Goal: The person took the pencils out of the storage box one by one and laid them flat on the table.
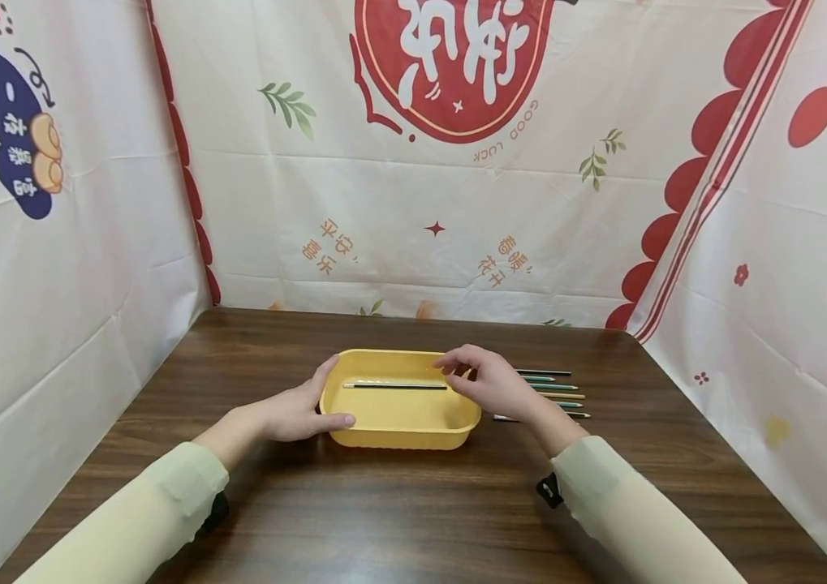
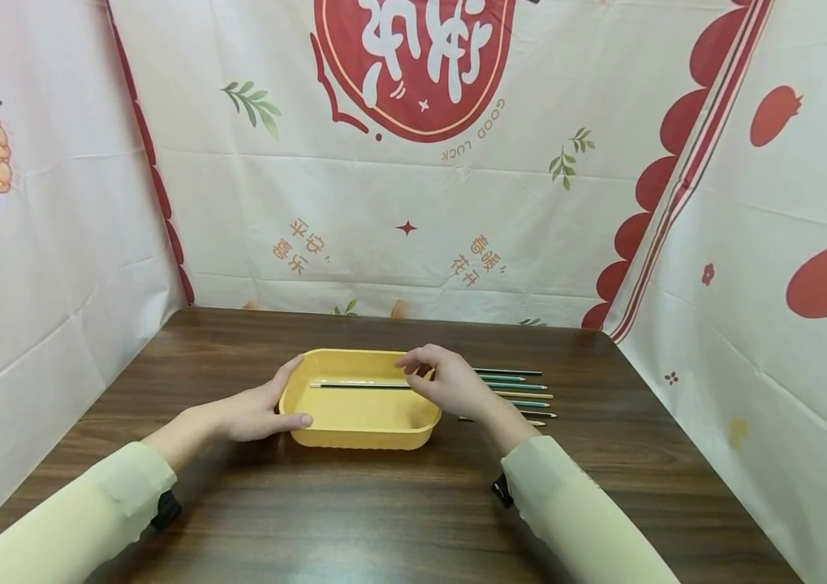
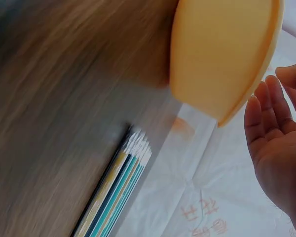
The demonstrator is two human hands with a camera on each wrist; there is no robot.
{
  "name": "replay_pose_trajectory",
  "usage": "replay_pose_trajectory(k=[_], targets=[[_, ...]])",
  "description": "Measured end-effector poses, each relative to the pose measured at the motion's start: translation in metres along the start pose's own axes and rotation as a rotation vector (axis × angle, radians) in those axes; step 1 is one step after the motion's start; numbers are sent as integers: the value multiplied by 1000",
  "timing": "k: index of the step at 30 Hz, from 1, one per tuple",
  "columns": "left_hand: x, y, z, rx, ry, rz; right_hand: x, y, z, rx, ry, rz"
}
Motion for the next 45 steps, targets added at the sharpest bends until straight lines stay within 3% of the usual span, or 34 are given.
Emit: replay_pose_trajectory(k=[10,17,26,36,45], targets=[[-1,-1,0,-1,-7,-4,27,26,-6,7,30,-30],[0,-2,0,-2,-8,-4,46,44,-15,-43,27,-48],[2,0,-1,-2,-15,-10,67,59,-12,5,44,-83],[1,1,-2,-23,7,-14,79,64,-2,63,64,-102],[-1,0,-2,-13,17,-11,95,63,-9,30,116,-231]])
Point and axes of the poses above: each hand's wrist, its own y-axis towards the middle knuckle, its own x-axis out of the palm, z = x × y, the point moved 10 cm from there along y, towards the middle knuckle, and after that the axes turned 8 degrees about -y, right-handed, at the moved point
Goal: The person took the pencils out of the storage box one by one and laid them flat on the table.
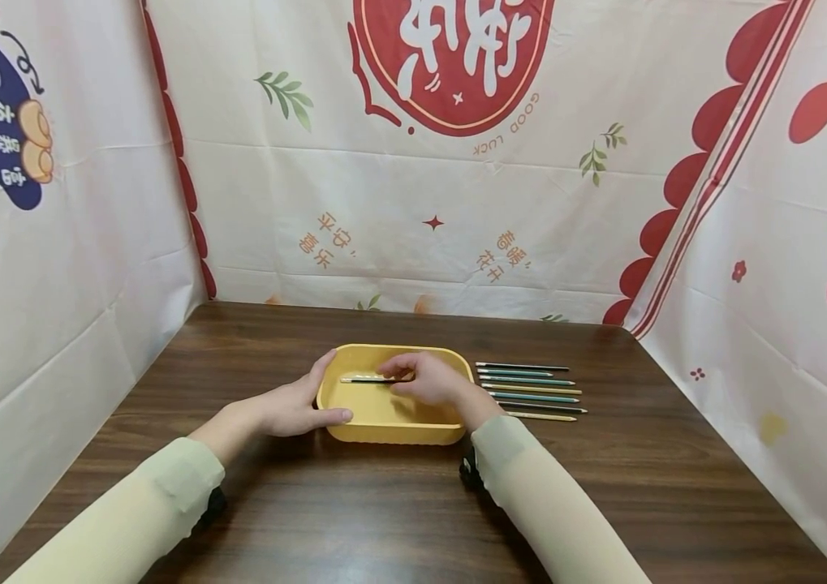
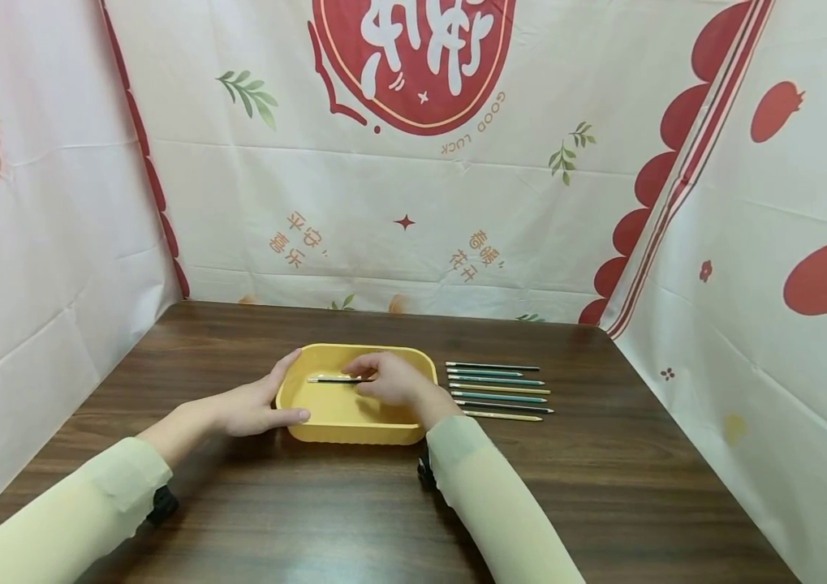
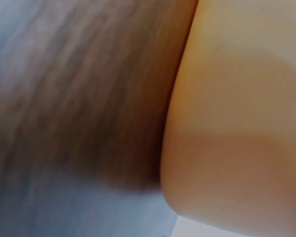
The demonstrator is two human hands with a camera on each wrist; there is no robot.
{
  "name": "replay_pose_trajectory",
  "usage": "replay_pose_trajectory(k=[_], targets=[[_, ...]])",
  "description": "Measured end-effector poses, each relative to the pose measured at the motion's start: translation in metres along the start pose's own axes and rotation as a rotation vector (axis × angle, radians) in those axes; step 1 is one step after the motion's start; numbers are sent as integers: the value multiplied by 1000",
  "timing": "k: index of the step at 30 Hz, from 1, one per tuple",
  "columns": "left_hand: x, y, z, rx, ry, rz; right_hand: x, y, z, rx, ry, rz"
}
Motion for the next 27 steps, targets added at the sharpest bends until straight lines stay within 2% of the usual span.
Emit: replay_pose_trajectory(k=[5,13,27], targets=[[0,1,0,10,-8,-2,6,-1,2,13,-5,-42],[1,1,-1,9,-5,3,9,1,5,11,-102,-60],[1,-1,1,3,-10,4,12,1,6,4,-117,-80]])
Point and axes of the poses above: each hand's wrist, its own y-axis towards the middle knuckle, its own x-axis out of the palm, z = x × y, the point moved 10 cm from there along y, towards the middle knuckle, and after that the axes turned 8 degrees about -y, right-handed, at the moved point
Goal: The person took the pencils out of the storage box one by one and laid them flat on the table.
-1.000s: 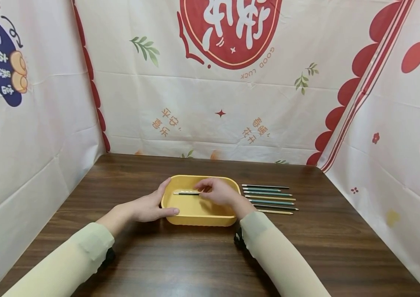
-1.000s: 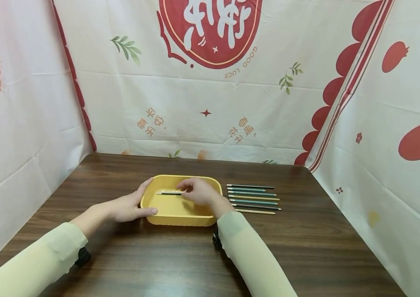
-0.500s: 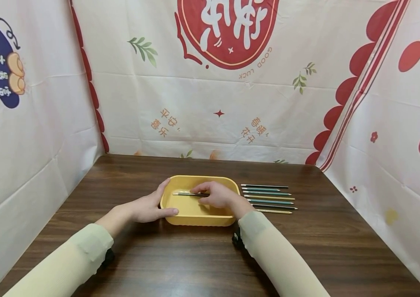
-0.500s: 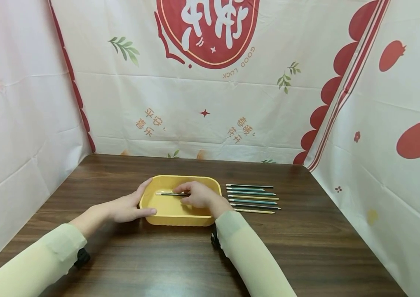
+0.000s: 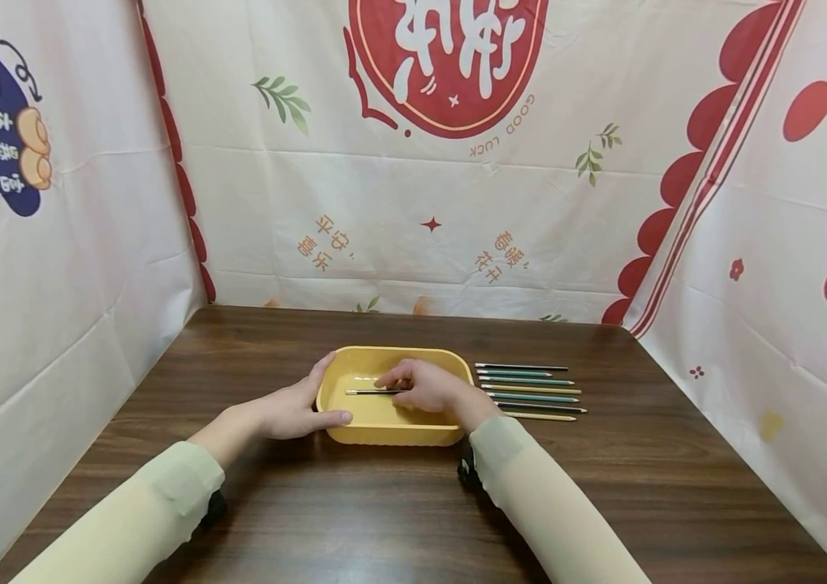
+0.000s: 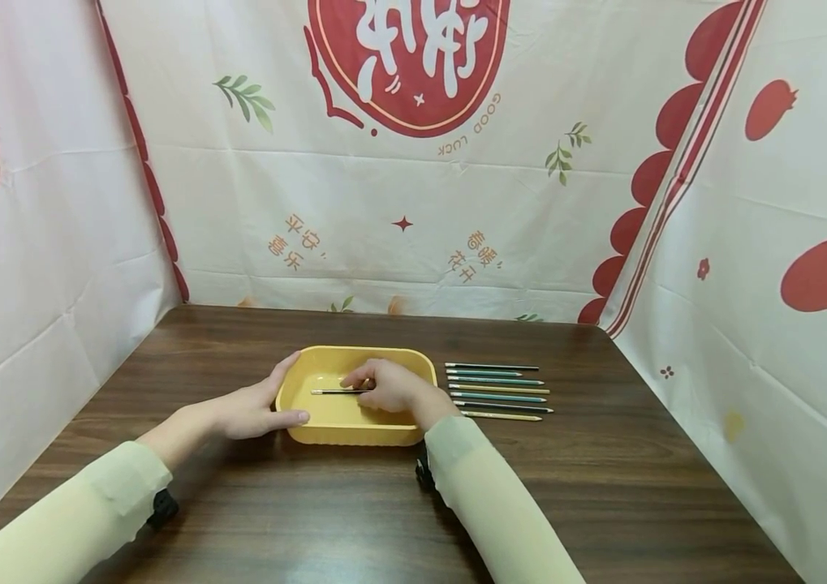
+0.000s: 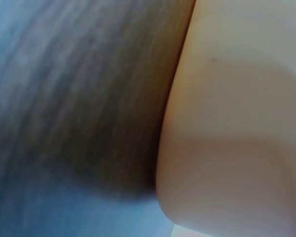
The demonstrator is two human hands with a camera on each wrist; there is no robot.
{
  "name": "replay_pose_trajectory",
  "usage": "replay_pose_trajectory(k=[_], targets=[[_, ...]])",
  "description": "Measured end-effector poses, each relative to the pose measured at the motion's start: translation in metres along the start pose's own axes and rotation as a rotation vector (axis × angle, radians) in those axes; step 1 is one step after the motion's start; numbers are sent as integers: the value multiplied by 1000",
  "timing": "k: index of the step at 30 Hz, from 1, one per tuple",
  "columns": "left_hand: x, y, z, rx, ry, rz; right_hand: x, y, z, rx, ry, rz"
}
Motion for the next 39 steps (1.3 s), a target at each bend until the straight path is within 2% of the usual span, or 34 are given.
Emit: replay_pose_trajectory(k=[6,19,39], targets=[[0,0,1,3,1,4,1,-2,-3,-19,-10,-17],[2,3,1,22,-5,7,0,-4,-5,-43,-71,8],[2,0,2,32,-1,10,-7,-6,-8,-50,15,65]])
Point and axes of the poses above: each hand's wrist, its own y-axis towards the middle knuckle, its own x-axis out of the palm, z = x × y, the point moved 10 cm from there along y, towards the middle knuckle, and after that the axes turned 8 degrees about -y, right-handed, at the moved point
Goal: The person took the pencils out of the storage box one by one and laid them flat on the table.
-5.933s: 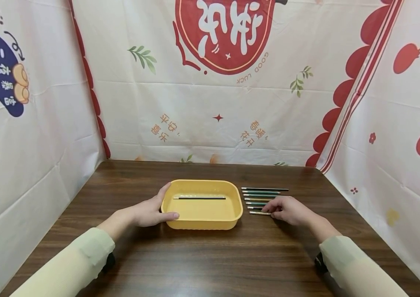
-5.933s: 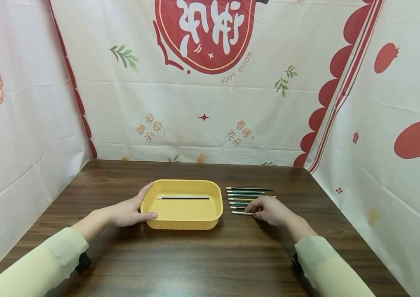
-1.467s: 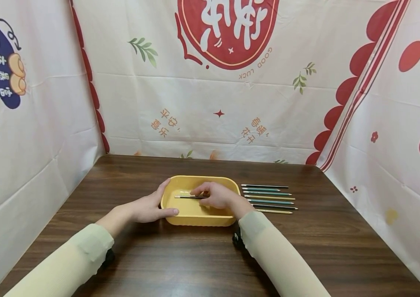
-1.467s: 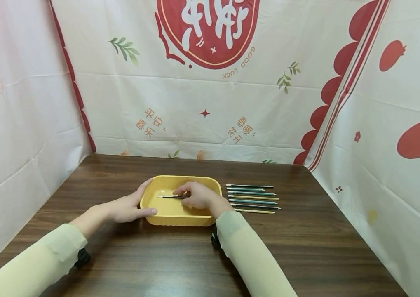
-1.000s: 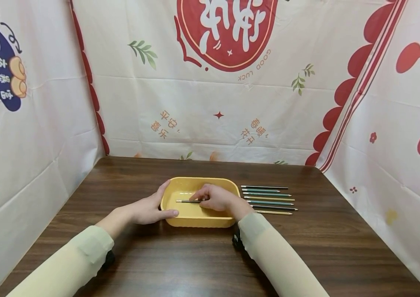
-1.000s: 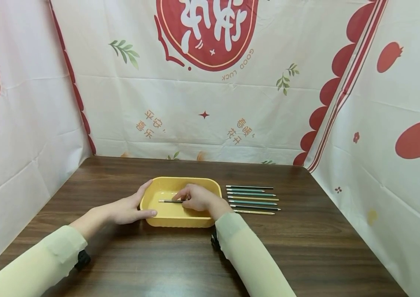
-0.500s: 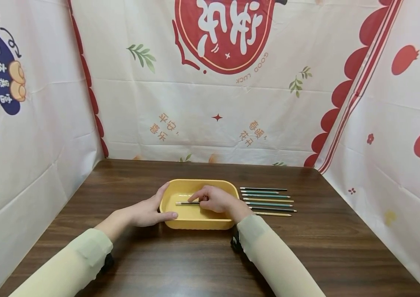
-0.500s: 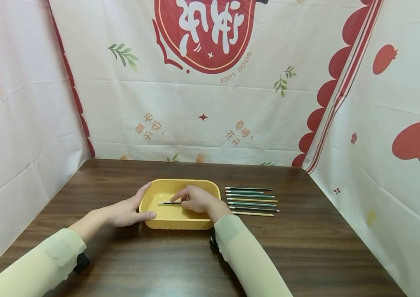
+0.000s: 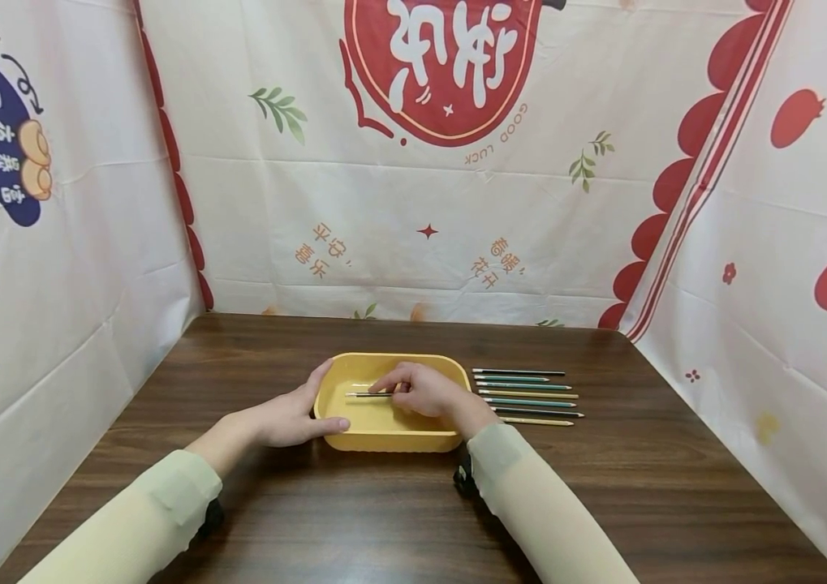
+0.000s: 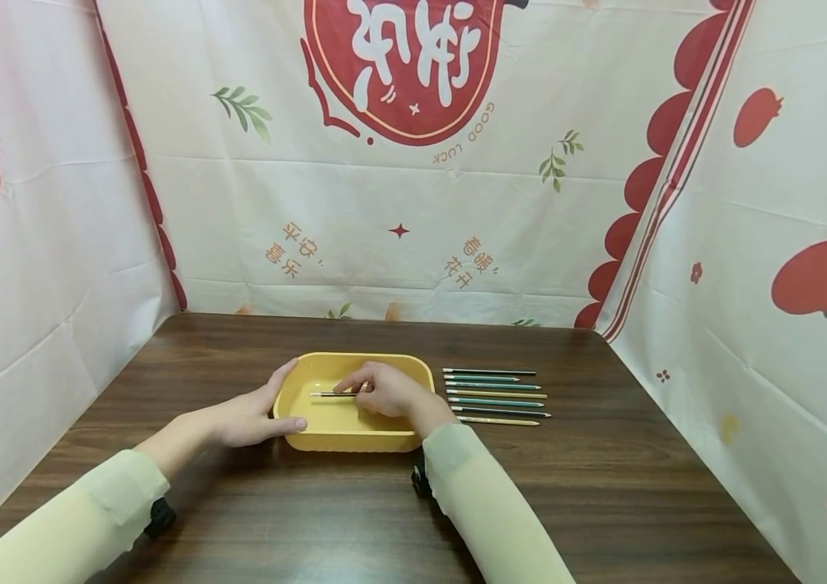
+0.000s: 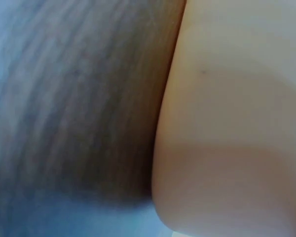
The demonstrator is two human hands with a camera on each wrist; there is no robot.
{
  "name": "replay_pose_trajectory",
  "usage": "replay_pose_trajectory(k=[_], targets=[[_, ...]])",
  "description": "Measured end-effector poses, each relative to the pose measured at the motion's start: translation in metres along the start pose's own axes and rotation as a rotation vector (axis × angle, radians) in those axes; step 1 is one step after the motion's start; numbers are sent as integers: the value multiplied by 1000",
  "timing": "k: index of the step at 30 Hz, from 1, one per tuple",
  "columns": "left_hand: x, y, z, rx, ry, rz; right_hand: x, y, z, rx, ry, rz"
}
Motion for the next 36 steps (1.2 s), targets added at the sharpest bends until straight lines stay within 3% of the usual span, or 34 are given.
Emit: replay_pose_trajectory(k=[27,36], targets=[[-3,3,-5,-41,-4,-6,-15,3,0,35,69,70],[-4,2,-5,-43,-3,-4,-39,-6,-11,-63,38,148]])
Point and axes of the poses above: each hand's wrist, its own y-axis towards the middle knuckle, its own x-axis out of the palm, z = x × y, the point moved 10 cm from there along y, towards the middle knuckle, and after that the axes turned 8 degrees about -y, right-handed, at the moved point
